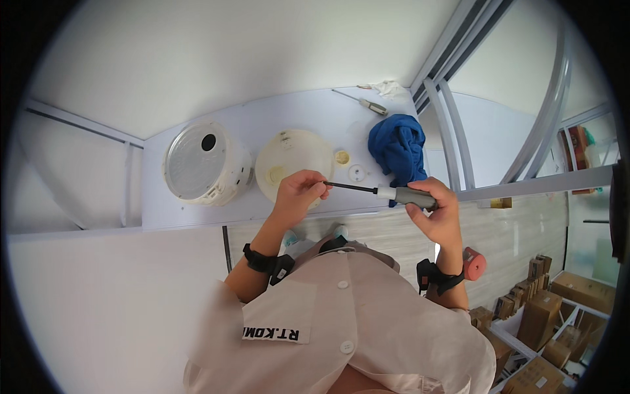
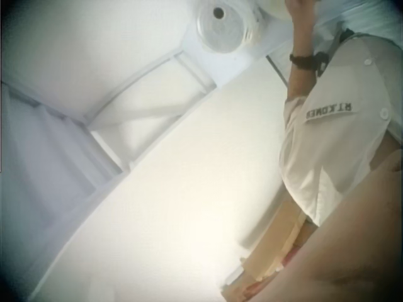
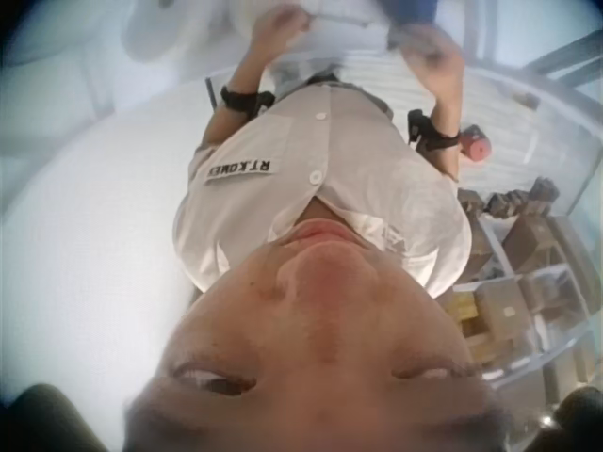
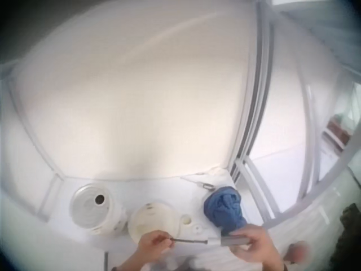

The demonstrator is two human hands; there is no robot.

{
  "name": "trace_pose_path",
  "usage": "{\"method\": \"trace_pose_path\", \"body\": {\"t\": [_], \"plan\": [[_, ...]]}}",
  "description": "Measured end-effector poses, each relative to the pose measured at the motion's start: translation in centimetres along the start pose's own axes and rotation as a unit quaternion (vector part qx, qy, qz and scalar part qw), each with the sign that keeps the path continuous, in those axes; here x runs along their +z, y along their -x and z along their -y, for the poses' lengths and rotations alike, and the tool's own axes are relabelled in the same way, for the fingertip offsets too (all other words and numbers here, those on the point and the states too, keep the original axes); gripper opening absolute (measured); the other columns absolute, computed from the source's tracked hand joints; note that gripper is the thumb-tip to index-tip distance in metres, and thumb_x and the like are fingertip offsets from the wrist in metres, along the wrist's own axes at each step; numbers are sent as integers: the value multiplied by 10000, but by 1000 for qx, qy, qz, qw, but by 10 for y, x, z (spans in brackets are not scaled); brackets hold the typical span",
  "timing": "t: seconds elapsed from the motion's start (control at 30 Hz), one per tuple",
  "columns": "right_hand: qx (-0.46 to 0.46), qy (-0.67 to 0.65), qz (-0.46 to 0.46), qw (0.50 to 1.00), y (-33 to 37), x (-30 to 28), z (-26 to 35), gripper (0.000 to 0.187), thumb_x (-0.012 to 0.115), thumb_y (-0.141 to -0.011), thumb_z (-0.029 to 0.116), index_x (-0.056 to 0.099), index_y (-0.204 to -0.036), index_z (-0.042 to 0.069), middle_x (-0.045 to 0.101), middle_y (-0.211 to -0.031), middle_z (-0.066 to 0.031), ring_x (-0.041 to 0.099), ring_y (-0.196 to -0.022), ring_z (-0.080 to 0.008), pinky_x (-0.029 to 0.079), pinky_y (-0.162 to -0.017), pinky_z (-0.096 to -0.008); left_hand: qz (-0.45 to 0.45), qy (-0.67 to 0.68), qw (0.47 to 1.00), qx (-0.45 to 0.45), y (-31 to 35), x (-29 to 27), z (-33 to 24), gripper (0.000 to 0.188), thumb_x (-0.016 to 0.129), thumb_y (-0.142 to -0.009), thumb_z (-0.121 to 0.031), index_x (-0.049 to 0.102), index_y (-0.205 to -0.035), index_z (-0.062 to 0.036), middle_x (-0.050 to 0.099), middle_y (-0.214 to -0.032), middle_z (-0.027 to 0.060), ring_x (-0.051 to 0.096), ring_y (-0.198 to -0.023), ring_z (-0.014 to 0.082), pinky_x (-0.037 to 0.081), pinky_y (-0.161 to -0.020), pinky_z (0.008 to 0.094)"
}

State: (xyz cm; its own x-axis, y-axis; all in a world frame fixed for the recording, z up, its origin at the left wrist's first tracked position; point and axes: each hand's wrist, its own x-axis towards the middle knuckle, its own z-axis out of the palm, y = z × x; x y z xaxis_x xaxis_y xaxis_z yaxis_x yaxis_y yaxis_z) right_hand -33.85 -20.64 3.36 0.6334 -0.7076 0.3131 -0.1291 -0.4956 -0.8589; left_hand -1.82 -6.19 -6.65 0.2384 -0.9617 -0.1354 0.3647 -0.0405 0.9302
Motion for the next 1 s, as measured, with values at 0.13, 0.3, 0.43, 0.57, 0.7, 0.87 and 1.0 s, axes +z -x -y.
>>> {"method": "trace_pose_path", "body": {"t": [0.13,0.3,0.43,0.57,0.7,0.87,1.0], "plan": [[11,32,-37,999,-6,4,31,436,856,-822,-52,748,-1230,54,684,-1177,-111,699,-885,-210,535,-695,-301,9,68,998,-7,-10,-4,15,132,676,-1088,-2,725,-1211,-8,774,-1072,119,725,-903,182,611,-855,345],[-82,-15,-59,995,-18,22,47,539,897,-851,-6,643,-1323,46,670,-1204,-163,707,-970,-272,578,-777,-350,28,160,986,-39,-23,-3,36,126,686,-1088,-28,725,-1207,-15,785,-1047,104,731,-911,181,604,-837,324],[-170,-25,-103,980,-37,43,60,552,909,-899,88,638,-1373,11,696,-1194,-167,681,-927,-258,564,-789,-342,66,13,998,-16,-19,7,37,113,732,-1067,-46,740,-1178,-26,793,-1028,90,728,-916,161,593,-821,316],[-110,-50,-37,992,-43,53,66,607,843,-979,71,553,-1506,-9,660,-1318,-174,622,-1007,-167,517,-845,-301,88,-265,954,106,-14,27,8,96,791,-1024,-66,772,-1112,-34,807,-1057,79,736,-951,170,583,-822,337],[-91,-39,-17,995,-49,78,55,545,833,-1006,126,573,-1468,-1,675,-1314,-164,641,-1021,-194,526,-863,-316,52,-378,903,198,-13,13,-3,142,852,-945,-97,799,-1070,-55,792,-1108,65,712,-1044,254,575,-892,392],[-151,5,-30,988,-55,114,38,509,825,-1007,144,567,-1430,30,706,-1253,-174,641,-846,-256,553,-745,-340,7,-457,860,228,-7,-23,-1,199,891,-876,-120,811,-1051,-69,769,-1107,57,681,-1072,306,562,-942,421],[-105,-2,-32,994,-53,134,28,503,826,-1004,141,570,-1422,27,701,-1263,-164,647,-855,-245,564,-780,-340,16,-444,876,186,-1,-42,5,194,889,-874,-109,813,-1045,-56,779,-1126,70,687,-1066,309,560,-935,419]]}}
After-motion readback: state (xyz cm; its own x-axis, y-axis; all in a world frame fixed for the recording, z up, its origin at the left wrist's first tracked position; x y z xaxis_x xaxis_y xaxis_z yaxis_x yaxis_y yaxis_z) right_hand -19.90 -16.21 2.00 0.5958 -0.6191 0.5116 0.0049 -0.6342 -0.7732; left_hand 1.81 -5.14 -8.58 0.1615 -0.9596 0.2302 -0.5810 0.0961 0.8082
